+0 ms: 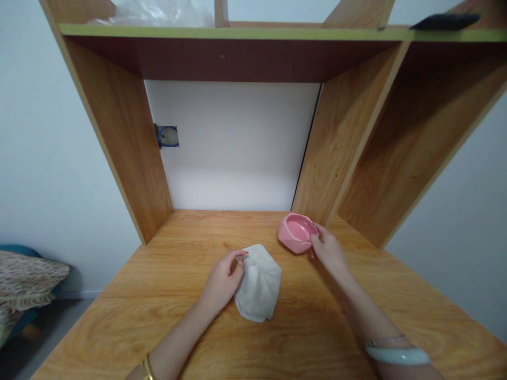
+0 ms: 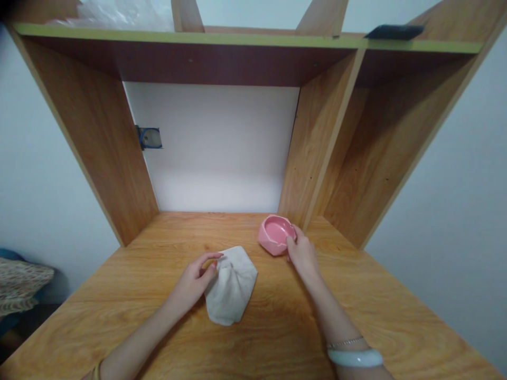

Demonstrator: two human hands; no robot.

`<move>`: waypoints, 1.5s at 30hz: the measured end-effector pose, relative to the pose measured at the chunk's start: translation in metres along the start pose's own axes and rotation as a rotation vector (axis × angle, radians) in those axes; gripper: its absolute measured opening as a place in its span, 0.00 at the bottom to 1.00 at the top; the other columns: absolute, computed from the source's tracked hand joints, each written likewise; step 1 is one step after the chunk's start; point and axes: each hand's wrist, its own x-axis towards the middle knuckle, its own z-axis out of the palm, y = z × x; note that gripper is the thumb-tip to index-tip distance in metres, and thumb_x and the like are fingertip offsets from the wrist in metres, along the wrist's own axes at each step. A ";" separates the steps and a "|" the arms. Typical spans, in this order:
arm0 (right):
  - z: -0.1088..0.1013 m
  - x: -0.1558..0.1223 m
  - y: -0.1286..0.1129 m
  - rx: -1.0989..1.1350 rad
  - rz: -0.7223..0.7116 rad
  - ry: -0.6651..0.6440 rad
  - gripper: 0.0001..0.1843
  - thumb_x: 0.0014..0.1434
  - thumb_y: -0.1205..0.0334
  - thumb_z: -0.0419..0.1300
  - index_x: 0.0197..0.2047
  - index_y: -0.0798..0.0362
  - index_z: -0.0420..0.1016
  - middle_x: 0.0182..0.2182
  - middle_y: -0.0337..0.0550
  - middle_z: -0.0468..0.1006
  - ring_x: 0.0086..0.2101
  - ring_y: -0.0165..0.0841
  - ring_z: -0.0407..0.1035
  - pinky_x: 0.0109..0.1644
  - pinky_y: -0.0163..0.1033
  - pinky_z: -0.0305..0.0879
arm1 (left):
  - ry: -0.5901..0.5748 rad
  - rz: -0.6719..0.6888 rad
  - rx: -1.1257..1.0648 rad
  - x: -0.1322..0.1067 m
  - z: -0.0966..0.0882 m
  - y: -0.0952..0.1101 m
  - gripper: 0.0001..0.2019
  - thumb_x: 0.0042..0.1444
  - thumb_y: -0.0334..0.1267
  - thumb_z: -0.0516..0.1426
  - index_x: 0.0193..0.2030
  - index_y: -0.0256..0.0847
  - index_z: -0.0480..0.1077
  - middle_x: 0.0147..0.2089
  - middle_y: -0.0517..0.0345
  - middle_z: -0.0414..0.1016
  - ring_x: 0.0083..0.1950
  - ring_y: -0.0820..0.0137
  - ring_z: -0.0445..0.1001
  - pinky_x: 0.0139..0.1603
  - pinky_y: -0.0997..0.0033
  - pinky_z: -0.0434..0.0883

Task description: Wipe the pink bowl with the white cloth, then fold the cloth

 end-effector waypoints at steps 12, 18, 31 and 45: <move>0.002 0.008 0.017 -0.219 0.030 -0.044 0.24 0.55 0.64 0.44 0.53 0.62 0.66 0.12 0.38 0.69 0.18 0.33 0.67 0.27 0.36 0.58 | -0.001 -0.030 0.083 0.000 -0.001 0.001 0.12 0.52 0.32 0.49 0.41 0.41 0.70 0.43 0.54 0.74 0.47 0.65 0.70 0.49 0.66 0.65; 0.005 0.009 0.016 -0.267 0.031 -0.044 0.24 0.55 0.63 0.44 0.52 0.63 0.67 0.21 0.46 0.75 0.24 0.36 0.70 0.30 0.36 0.60 | 0.033 -0.030 0.151 0.003 -0.003 -0.003 0.12 0.52 0.31 0.49 0.41 0.40 0.70 0.44 0.53 0.74 0.48 0.66 0.70 0.51 0.65 0.64; 0.017 -0.028 -0.035 -0.079 -0.304 -0.138 0.17 0.56 0.55 0.49 0.42 0.50 0.74 0.32 0.46 0.77 0.33 0.36 0.69 0.35 0.38 0.60 | -0.209 0.148 0.320 0.007 -0.015 -0.011 0.23 0.50 0.22 0.46 0.49 0.44 0.68 0.55 0.57 0.67 0.55 0.70 0.65 0.56 0.67 0.60; 0.042 -0.066 -0.054 0.163 -0.358 -0.681 0.11 0.38 0.63 0.64 0.30 0.53 0.72 0.19 0.30 0.59 0.21 0.25 0.53 0.23 0.30 0.47 | -0.322 0.175 0.506 0.018 -0.014 -0.008 0.14 0.54 0.29 0.49 0.43 0.44 0.71 0.45 0.54 0.72 0.43 0.66 0.71 0.41 0.71 0.65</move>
